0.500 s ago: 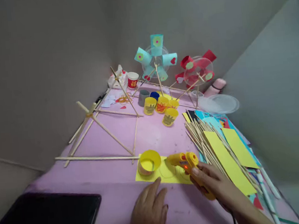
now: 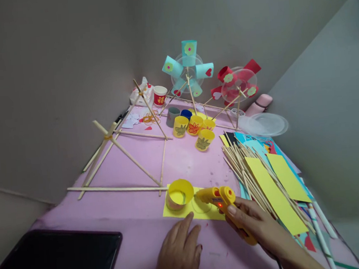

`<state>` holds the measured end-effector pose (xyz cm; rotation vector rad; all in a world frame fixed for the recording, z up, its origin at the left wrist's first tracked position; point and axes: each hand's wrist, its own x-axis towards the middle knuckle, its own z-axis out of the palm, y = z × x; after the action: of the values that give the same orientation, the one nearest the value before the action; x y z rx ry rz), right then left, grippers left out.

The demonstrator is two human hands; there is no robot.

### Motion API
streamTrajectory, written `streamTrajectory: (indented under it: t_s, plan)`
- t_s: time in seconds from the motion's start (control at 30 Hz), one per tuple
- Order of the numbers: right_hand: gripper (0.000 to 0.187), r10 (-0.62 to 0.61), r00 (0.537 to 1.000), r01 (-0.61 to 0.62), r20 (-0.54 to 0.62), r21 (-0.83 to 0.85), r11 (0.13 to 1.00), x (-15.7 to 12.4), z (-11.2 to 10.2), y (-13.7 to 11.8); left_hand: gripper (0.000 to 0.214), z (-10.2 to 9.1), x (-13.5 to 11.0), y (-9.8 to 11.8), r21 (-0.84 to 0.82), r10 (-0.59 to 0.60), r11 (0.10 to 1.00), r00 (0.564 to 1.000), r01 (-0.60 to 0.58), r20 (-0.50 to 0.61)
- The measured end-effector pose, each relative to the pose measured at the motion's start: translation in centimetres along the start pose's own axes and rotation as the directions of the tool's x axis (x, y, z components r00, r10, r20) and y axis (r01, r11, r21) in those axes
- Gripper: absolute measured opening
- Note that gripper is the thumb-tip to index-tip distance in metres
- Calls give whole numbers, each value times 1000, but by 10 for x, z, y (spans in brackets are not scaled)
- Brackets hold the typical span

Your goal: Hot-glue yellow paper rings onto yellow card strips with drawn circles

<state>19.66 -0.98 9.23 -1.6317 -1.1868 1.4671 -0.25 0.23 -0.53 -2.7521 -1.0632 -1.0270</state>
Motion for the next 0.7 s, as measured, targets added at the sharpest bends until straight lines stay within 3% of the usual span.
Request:
streamTrajectory:
  t_s: [0.7]
  plan:
    - [40, 53, 995, -53, 84, -6, 999, -17, 5, 0, 28, 1, 1, 3, 38, 20, 999, 1000, -19, -5]
